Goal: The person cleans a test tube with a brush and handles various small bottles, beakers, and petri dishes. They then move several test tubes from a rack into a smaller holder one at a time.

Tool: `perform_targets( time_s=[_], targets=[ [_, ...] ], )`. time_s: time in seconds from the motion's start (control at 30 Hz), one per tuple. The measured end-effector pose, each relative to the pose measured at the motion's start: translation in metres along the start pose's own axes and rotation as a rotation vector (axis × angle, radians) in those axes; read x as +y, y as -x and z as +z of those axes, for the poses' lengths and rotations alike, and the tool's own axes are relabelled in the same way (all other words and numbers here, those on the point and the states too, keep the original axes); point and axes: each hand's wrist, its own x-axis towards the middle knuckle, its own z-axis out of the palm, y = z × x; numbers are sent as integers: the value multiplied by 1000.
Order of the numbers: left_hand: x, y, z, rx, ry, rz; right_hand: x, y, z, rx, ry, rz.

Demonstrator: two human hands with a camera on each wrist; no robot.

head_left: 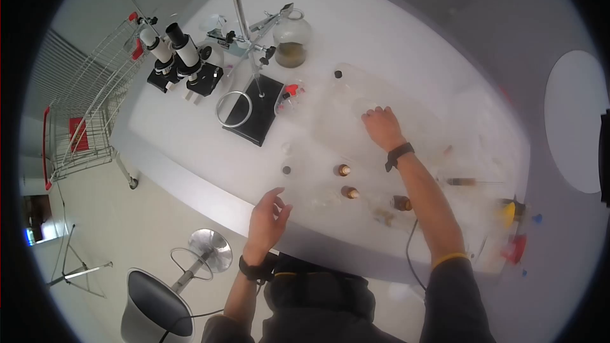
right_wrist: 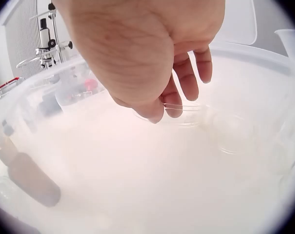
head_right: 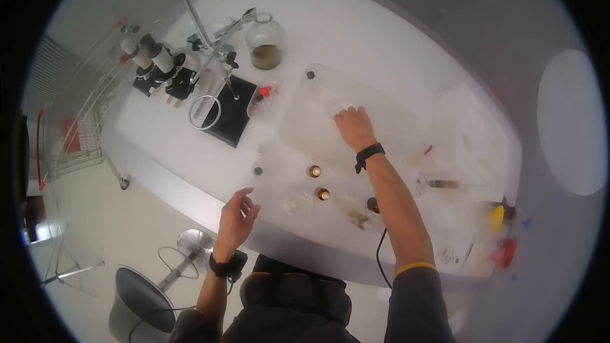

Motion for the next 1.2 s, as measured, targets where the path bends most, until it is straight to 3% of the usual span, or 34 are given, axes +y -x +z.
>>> perform_targets(
  time_s=[0.17, 0.33, 0.47, 0.57, 0.77, 0.9, 1.0, 1.13, 1.2],
  targets=[
    [19, -8, 13, -37, 30, 119, 0, 19, -20, 124, -77, 1],
    [41, -4, 19, -43, 20, 190, -4, 67, -81, 190, -225, 29],
    [57, 2, 26, -86, 16, 241, -10, 146, -135, 377, -412, 31],
    [72, 10, 43, -147, 17, 284, -13, 221, -176, 398, -444, 102],
    [107, 44, 99, -447, -27, 358, -24, 370, -204, 435, -449, 261],
    [117, 76, 158, -647, -19, 394, -41, 458, -170, 389, -455, 310],
    [113, 104, 214, -712, -33, 316, -53, 499, -121, 324, -573, 324],
    [102, 136, 296, -731, -83, 256, -55, 533, -3, 363, -609, 379],
    [104, 149, 328, -721, -110, 243, -48, 534, 41, 177, -502, 430]
  ],
)
